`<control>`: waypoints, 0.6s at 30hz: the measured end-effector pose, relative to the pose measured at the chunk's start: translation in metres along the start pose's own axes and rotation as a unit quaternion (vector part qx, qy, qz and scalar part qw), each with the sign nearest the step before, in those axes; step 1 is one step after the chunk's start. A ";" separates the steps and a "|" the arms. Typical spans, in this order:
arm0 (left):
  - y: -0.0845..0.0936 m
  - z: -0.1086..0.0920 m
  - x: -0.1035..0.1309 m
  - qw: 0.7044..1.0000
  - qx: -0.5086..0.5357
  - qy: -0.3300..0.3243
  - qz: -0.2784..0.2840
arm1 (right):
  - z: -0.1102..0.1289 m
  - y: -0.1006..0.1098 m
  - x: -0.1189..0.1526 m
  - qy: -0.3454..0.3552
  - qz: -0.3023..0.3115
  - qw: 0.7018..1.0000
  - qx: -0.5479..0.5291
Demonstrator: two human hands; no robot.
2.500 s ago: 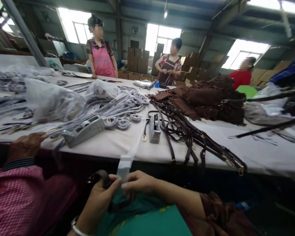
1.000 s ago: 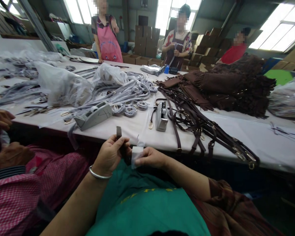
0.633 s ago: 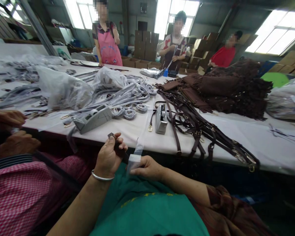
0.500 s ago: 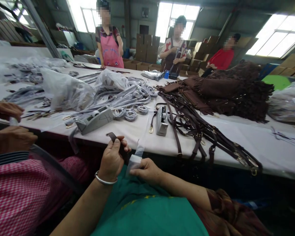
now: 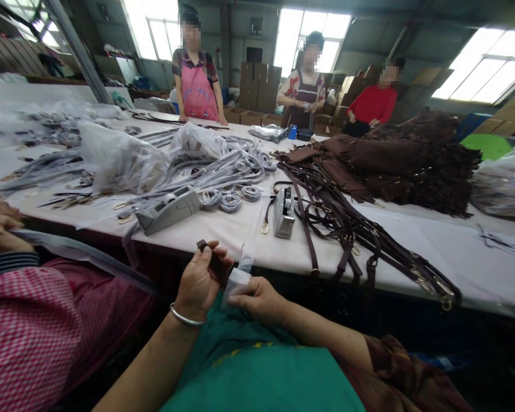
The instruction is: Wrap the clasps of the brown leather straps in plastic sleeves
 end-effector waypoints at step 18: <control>0.010 0.008 0.018 0.993 -0.110 -0.049 -0.018 | -0.026 -0.001 0.005 -0.118 -0.057 0.990 0.044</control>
Point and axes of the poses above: each hand's wrist, its own x-axis away from the middle knuckle, its own y-axis out of the back of the hand, z = x × y, the point moved 10 cm from there along -x, towards the middle knuckle, and after that the axes turned 3 degrees about y, right-handed, at the moved point
